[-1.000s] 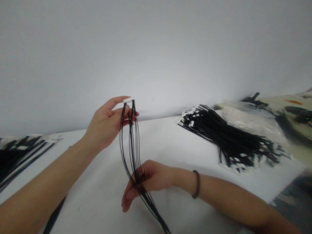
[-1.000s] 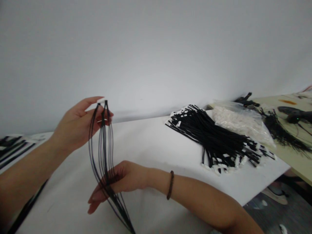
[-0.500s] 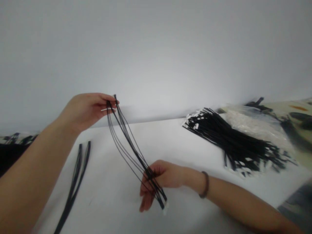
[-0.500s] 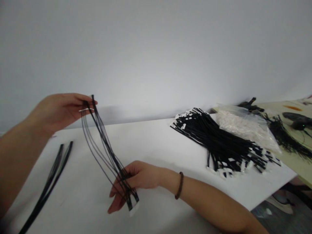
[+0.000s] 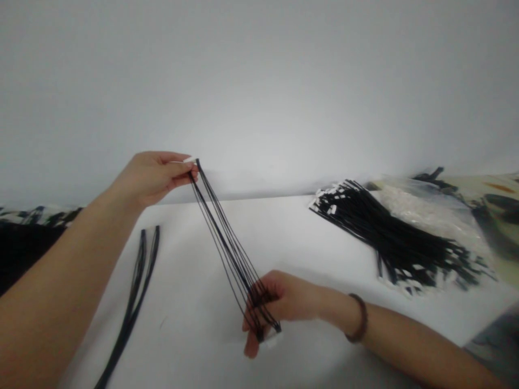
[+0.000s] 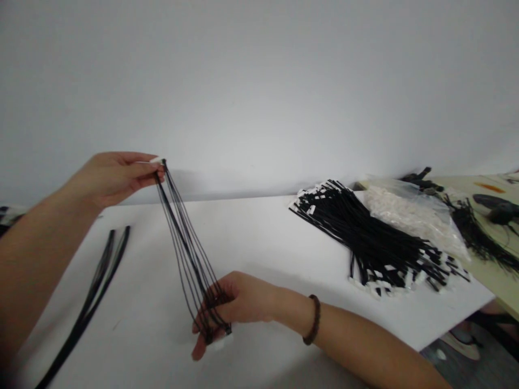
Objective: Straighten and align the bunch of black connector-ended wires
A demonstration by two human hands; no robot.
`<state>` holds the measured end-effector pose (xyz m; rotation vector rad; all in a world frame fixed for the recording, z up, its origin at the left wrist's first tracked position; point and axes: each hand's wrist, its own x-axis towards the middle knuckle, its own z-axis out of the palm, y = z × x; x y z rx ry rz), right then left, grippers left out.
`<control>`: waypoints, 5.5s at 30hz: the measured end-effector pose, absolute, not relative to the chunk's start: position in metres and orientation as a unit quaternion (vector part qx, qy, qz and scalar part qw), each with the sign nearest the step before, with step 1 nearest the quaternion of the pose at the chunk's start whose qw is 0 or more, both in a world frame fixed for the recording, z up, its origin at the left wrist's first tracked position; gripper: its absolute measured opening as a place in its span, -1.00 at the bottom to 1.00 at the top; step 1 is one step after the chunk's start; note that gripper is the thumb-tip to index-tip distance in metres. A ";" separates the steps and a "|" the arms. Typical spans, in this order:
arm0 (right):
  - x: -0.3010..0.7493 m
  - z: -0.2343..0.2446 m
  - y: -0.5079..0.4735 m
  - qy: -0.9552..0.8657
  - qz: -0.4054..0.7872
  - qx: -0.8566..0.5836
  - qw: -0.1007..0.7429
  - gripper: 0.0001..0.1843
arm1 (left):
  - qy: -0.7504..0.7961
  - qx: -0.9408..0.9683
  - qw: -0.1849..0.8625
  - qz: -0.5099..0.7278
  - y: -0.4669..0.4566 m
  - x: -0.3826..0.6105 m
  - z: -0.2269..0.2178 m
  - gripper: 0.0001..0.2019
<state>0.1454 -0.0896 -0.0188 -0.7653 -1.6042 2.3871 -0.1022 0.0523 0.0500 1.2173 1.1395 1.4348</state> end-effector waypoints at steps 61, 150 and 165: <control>0.159 -0.038 -0.126 -0.547 0.783 -0.279 0.096 -0.84 | 0.598 0.792 -0.073 0.099 0.054 -0.060 0.012 -0.59; 0.161 -0.029 -0.122 -0.380 0.880 -0.249 0.137 -0.71 | 0.599 0.793 -0.050 0.097 0.057 -0.064 -0.002 -0.62; 0.157 -0.031 -0.131 -0.562 0.760 -0.321 0.060 -0.67 | 0.601 0.798 -0.002 0.044 0.057 -0.056 -0.011 -0.58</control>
